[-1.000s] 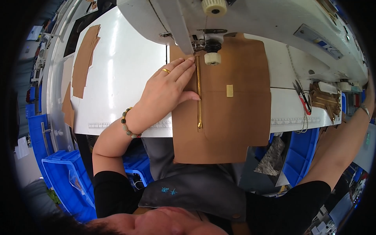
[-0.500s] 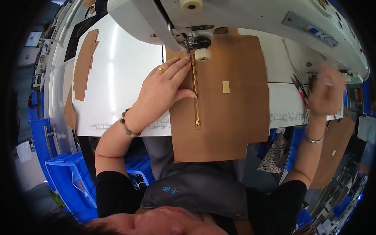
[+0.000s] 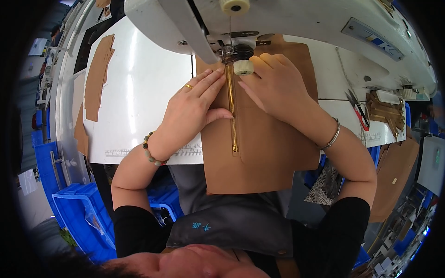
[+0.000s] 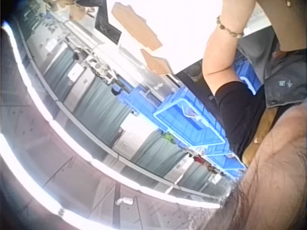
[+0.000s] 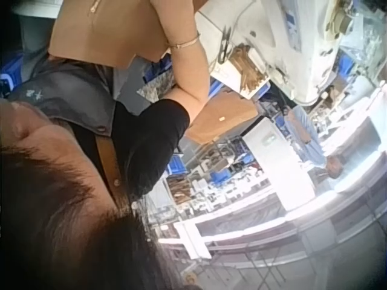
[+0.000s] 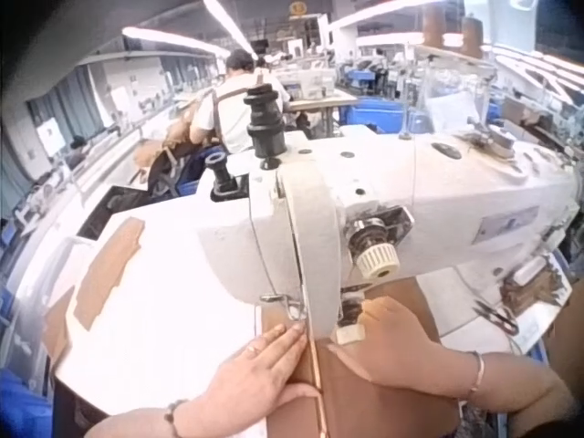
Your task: Sewing a zipper and leather panels together on an industrial sewing machine.
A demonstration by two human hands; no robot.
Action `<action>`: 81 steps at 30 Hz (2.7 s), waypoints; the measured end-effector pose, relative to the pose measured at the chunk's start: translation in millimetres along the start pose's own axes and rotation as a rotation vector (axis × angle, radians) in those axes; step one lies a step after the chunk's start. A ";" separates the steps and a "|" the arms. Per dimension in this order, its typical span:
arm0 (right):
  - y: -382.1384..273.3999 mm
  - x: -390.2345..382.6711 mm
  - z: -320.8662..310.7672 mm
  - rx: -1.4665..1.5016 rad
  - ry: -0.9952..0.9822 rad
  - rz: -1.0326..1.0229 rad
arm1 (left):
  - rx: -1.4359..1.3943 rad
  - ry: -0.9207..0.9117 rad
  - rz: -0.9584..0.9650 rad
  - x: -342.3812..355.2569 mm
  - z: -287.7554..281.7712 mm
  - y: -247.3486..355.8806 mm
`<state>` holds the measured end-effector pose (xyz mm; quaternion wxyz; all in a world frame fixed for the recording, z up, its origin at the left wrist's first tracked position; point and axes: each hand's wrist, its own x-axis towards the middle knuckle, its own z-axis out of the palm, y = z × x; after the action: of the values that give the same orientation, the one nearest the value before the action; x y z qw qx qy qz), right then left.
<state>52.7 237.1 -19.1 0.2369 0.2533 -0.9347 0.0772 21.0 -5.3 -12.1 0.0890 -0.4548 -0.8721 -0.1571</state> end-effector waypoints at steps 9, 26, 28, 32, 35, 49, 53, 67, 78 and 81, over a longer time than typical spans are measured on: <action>-4.7 -2.0 -7.5 0.136 -0.139 0.001 | -0.103 0.022 -0.022 -2.1 -0.2 -0.5; -6.7 0.7 -4.9 0.098 -0.134 -0.010 | 0.092 -0.018 0.023 2.8 -3.3 -1.6; -6.4 0.1 -4.6 0.096 -0.139 -0.010 | 0.094 -0.021 0.025 2.7 -3.0 -2.1; -5.5 1.4 -3.9 0.093 -0.137 -0.008 | 0.087 -0.012 0.043 4.9 -2.1 -4.8; -5.7 2.9 -4.3 0.097 -0.134 -0.007 | 0.082 -0.013 0.041 4.7 -1.5 -5.0; -38.8 -30.5 -19.6 0.260 -0.164 -0.044 | -0.416 0.051 -0.206 -14.6 -15.3 7.8; -90.3 -71.2 -53.5 0.414 -0.308 -0.006 | -1.299 0.272 -0.694 -42.9 -26.3 33.8; -112.1 -88.6 -61.1 0.644 -0.302 0.176 | -1.294 -0.213 -0.468 -99.1 -42.9 65.6; -101.3 -99.2 -63.8 1.024 -0.248 0.381 | -0.404 0.080 -0.058 -85.5 -39.4 63.9; -102.5 -96.6 -65.5 1.121 -0.211 0.444 | -0.308 0.224 -0.026 -77.0 -25.4 56.8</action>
<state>204.8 208.5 -5.8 -0.0482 0.1450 -0.8008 0.5792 111.9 -42.8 -0.3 0.1129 -0.4315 -0.8281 -0.3394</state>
